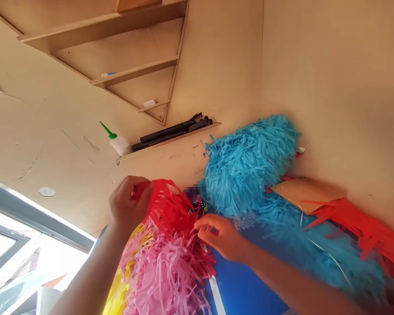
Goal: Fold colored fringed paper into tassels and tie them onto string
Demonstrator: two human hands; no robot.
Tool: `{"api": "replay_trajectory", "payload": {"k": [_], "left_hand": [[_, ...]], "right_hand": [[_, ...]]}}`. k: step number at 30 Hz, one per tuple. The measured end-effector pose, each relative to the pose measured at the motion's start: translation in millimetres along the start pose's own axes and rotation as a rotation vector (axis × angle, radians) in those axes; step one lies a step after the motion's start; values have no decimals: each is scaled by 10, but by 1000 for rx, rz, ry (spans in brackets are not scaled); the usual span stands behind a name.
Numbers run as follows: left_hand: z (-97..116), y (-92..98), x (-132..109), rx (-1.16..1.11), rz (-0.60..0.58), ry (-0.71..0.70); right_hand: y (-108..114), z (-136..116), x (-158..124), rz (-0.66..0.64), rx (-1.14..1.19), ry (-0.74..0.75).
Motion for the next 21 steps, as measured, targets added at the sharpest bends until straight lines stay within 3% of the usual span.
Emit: {"api": "replay_trajectory", "payload": {"k": [4, 7, 9, 11, 14, 15, 17, 19, 21], "left_hand": [[322, -250, -269, -145, -190, 86], [450, -376, -468, -187, -335, 123], [417, -389, -598, -176, -435, 206], [353, -403, -748, -187, -539, 302], [360, -533, -980, -349, -683, 377], [399, -600, -1037, -417, -722, 366], [499, -724, -1097, -499, -771, 273], [587, -785, -1107, -454, -763, 83], [652, -778, -1156, -331, -705, -149]], "right_hand": [[-598, -129, -81, -257, 128, 11], [-730, 22, -198, -302, 73, -46], [-565, 233, -314, -236, 63, -153], [-239, 422, -429, -100, 13, -260], [229, 383, -445, 85, -53, -161], [288, 307, -395, 70, -36, -70], [243, 194, -260, -110, -30, 76], [177, 231, -143, -291, -147, 87], [272, 343, -90, -316, -302, 28]]}}
Point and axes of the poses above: each hand's wrist, its own x-axis towards the middle knuckle, its own y-axis out of the back of the hand, z = x × y, the point moved 7 cm from there along x, towards the middle knuckle, and after that the axes turned 15 degrees about -x, right-handed, at the moved point
